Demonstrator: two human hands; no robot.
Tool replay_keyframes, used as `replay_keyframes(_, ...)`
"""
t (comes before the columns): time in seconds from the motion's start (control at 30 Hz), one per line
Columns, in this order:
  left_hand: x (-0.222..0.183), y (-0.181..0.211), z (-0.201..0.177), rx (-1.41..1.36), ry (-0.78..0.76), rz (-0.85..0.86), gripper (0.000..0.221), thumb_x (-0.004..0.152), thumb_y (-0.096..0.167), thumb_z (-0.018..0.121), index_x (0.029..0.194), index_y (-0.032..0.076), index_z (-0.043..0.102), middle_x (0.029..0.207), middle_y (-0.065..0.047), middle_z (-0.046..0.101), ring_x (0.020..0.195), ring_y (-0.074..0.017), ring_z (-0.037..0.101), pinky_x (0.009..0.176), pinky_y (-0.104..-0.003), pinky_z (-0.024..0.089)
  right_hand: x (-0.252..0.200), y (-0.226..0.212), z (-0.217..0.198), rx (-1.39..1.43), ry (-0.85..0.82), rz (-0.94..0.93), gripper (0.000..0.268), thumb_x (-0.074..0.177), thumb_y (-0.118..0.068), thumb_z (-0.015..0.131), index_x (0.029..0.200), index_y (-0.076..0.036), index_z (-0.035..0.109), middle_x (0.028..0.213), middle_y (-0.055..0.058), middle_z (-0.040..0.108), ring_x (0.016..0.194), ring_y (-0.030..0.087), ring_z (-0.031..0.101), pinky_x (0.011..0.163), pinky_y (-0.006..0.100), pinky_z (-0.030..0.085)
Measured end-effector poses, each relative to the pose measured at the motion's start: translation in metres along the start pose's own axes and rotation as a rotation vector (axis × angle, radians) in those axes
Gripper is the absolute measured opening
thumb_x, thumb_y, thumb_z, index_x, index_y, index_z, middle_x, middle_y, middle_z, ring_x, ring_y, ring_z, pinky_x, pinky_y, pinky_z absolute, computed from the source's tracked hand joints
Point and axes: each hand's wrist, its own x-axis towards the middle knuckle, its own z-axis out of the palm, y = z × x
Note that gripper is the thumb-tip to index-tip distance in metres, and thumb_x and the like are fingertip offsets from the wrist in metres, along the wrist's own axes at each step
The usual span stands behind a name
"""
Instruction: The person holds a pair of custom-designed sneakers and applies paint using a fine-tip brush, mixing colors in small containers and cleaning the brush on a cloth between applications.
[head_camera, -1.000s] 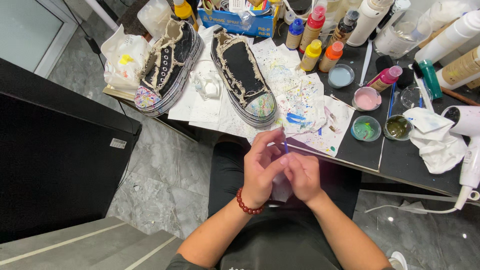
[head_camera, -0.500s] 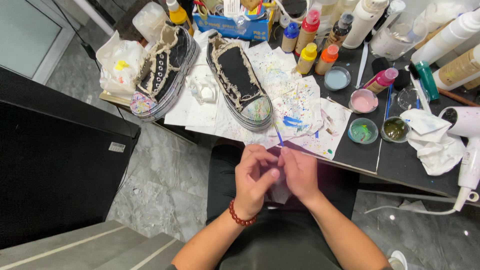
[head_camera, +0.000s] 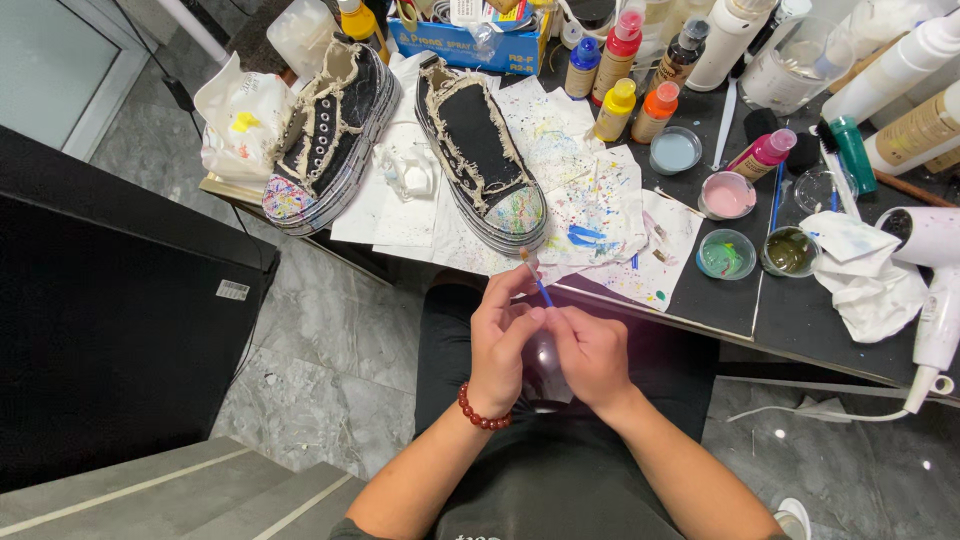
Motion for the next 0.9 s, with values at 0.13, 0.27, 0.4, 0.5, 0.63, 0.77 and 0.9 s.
replay_keyframes(0.13,0.002,0.002,-0.004,-0.046,0.025,-0.011,0.054,0.088,0.01,0.065,0.139,-0.008,0.056,0.132,-0.01,0.054,0.108,-0.0169,0.054,0.087,-0.03,0.048,0.002,-0.008,0.006,-0.04,0.017,-0.082,0.016,0.097,-0.009,0.064,0.087,-0.001,0.072,0.067,0.014,0.066,0.054,0.022,0.066,0.052,0.033,0.048)
replay_keyframes(0.27,0.003,0.008,-0.004,0.103,0.045,0.144,0.049,0.088,0.01,0.068,0.134,-0.005,0.059,0.129,-0.01,0.055,0.113,-0.0173,0.055,0.09,-0.03,0.047,0.004,-0.005,0.011,-0.057,0.017,-0.128,0.017,0.098,-0.011,0.063,0.088,-0.001,0.072,0.068,0.015,0.066,0.056,0.025,0.066,0.053,0.033,0.048)
replay_keyframes(0.4,-0.012,0.015,-0.004,0.399,0.035,0.398,0.034,0.088,0.011,0.073,0.12,0.0,0.065,0.124,-0.011,0.059,0.113,-0.0194,0.058,0.097,-0.031,0.048,0.01,0.005,0.01,-0.078,0.027,0.002,0.022,0.099,-0.014,0.064,0.085,-0.001,0.073,0.068,0.014,0.068,0.055,0.021,0.066,0.053,0.033,0.049)
replay_keyframes(0.5,-0.006,0.013,-0.013,0.428,0.098,0.335,0.032,0.087,0.01,0.073,0.117,0.0,0.067,0.12,-0.01,0.062,0.105,-0.0178,0.058,0.091,-0.03,0.048,0.012,0.007,0.002,-0.036,0.045,0.017,0.024,0.099,-0.016,0.064,0.083,-0.002,0.074,0.067,0.011,0.071,0.055,0.015,0.067,0.055,0.031,0.05)
replay_keyframes(0.63,0.0,-0.002,-0.026,0.325,0.207,0.164,0.027,0.089,0.004,0.072,0.115,-0.001,0.065,0.115,-0.01,0.064,0.102,-0.0172,0.06,0.087,-0.029,0.048,0.006,0.014,-0.045,-0.081,0.033,-0.084,0.019,0.103,-0.016,0.062,0.099,-0.004,0.075,0.078,0.008,0.074,0.068,0.011,0.071,0.064,0.027,0.054)
replay_keyframes(0.77,0.025,0.002,-0.054,0.333,0.266,0.178,0.029,0.09,0.003,0.07,0.118,0.0,0.063,0.115,-0.008,0.068,0.102,-0.0162,0.063,0.089,-0.03,0.051,0.016,0.025,-0.128,-0.388,0.137,0.059,0.02,0.102,-0.019,0.067,0.113,-0.004,0.072,0.075,0.007,0.071,0.062,0.013,0.068,0.057,0.03,0.05)
replay_keyframes(0.9,0.096,0.041,-0.09,0.766,0.254,0.437,0.03,0.093,0.006,0.072,0.121,0.0,0.063,0.119,-0.012,0.066,0.112,-0.0232,0.064,0.094,-0.035,0.052,0.023,0.028,-0.191,-0.657,0.116,0.086,0.019,0.104,-0.02,0.071,0.112,-0.003,0.073,0.074,0.01,0.067,0.059,0.016,0.065,0.061,0.031,0.049)
